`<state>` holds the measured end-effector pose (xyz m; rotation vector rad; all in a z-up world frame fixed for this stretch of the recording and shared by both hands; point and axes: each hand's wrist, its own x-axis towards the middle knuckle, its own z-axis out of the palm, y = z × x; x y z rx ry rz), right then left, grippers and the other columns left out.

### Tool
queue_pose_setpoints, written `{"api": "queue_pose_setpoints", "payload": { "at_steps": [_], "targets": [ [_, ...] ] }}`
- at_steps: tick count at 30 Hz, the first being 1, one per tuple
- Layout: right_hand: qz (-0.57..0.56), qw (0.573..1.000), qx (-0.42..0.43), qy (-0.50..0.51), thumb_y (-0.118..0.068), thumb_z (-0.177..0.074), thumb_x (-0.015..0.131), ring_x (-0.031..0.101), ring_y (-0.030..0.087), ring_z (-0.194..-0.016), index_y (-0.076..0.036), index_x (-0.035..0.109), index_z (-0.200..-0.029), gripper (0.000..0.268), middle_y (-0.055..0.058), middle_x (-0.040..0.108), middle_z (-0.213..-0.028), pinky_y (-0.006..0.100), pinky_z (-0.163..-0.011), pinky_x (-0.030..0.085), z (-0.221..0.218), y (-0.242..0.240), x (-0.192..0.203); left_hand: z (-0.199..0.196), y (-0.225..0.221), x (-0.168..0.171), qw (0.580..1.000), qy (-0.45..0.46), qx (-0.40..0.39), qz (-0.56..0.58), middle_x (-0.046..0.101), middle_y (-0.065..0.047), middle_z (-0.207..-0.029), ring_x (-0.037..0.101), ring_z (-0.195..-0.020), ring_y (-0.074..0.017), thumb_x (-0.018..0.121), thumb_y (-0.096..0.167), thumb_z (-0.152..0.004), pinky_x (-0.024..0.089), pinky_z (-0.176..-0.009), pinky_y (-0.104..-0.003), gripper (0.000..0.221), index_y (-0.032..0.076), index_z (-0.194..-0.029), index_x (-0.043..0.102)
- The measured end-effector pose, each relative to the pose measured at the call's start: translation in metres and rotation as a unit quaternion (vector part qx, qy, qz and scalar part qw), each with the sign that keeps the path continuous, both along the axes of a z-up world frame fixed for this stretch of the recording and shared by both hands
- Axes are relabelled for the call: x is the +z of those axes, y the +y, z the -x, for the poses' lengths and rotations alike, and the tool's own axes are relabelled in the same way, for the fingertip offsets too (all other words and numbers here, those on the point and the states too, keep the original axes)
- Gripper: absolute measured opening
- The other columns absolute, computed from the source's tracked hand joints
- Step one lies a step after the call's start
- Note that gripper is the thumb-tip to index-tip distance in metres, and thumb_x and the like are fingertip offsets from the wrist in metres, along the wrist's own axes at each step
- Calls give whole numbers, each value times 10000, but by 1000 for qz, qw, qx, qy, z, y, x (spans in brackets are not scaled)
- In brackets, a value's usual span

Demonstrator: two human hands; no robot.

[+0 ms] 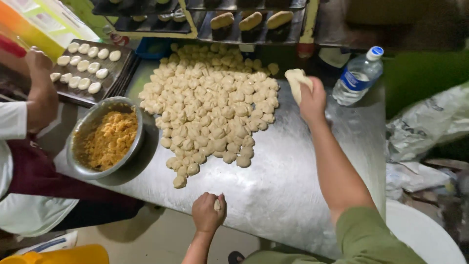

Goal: Shaping small pieces of dough into balls and elongated strips on a bakery workbench

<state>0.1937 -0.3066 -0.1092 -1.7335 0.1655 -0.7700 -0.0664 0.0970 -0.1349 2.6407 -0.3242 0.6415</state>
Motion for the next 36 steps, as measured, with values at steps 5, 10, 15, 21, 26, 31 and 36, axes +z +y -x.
{"api": "queue_pose_setpoints", "payload": {
  "at_steps": [5, 10, 15, 21, 26, 31, 36],
  "targets": [
    [298, 952, -40, 61, -170, -952, 512, 499, 424, -1038, -24, 560, -1144, 246, 197, 546, -1099, 546, -862, 435, 250, 54, 48, 3, 6, -8, 999, -32, -12, 24, 473, -78, -601, 472, -532, -316, 694, 227, -884, 305, -460, -479, 352, 112, -624, 486],
    [519, 796, 0, 312, -488, -795, 589, 361, 353, -1338, -226, 483, -1362, 634, 55, 447, -1451, 615, -1041, 292, 390, 89, -26, -2, 9, -11, 997, -55, -36, 51, 455, -80, -605, 470, -539, -321, 706, 238, -884, 315, -474, -480, 373, 112, -638, 457],
    [522, 736, 36, 430, -678, -986, 463, 182, 415, -1567, -271, 433, -1544, 691, 80, 349, -1664, 775, -1154, 84, 374, 105, -15, -1, 18, -43, 998, -39, -6, 43, 580, -23, -715, 647, -641, -268, 706, 314, -842, 507, -578, -395, 172, 149, -861, 660],
    [529, 724, -25, 443, -681, -1017, 373, 303, 419, -1543, -232, 428, -1601, 739, 100, 478, -1617, 740, -1176, 151, 281, 94, 20, 19, 24, -3, 990, 28, -20, 139, 747, -181, -962, 734, -858, -375, 608, 74, -943, 568, -734, -479, 264, 3, -1184, 690],
    [430, 786, -78, 437, -777, -1010, 306, 194, 453, -1551, -112, 350, -1628, 909, 147, 331, -1685, 710, -1166, 209, 214, 68, 3, 19, 25, -11, 982, 105, -60, 145, 770, -123, -991, 745, -902, -373, 592, 159, -937, 546, -859, -504, 390, 114, -1315, 674],
    [545, 716, 52, 433, -743, -1019, 240, 239, 524, -1524, -90, 361, -1617, 893, 127, 334, -1692, 623, -1186, 241, 279, 92, 5, 53, 15, -40, 965, 100, -74, 229, 779, -148, -954, 738, -901, -396, 604, 220, -987, 571, -808, -481, 308, 129, -1265, 701],
    [631, 739, 75, 222, -645, -969, 472, 393, 522, -1438, -132, 485, -1529, 760, 61, 515, -1569, 649, -1198, 256, 373, 85, -22, 114, -80, 66, 943, 109, -293, 111, 770, -161, -906, 732, -865, -411, 659, 168, -878, 567, -803, -531, 263, 127, -1124, 742]
  ]
}}
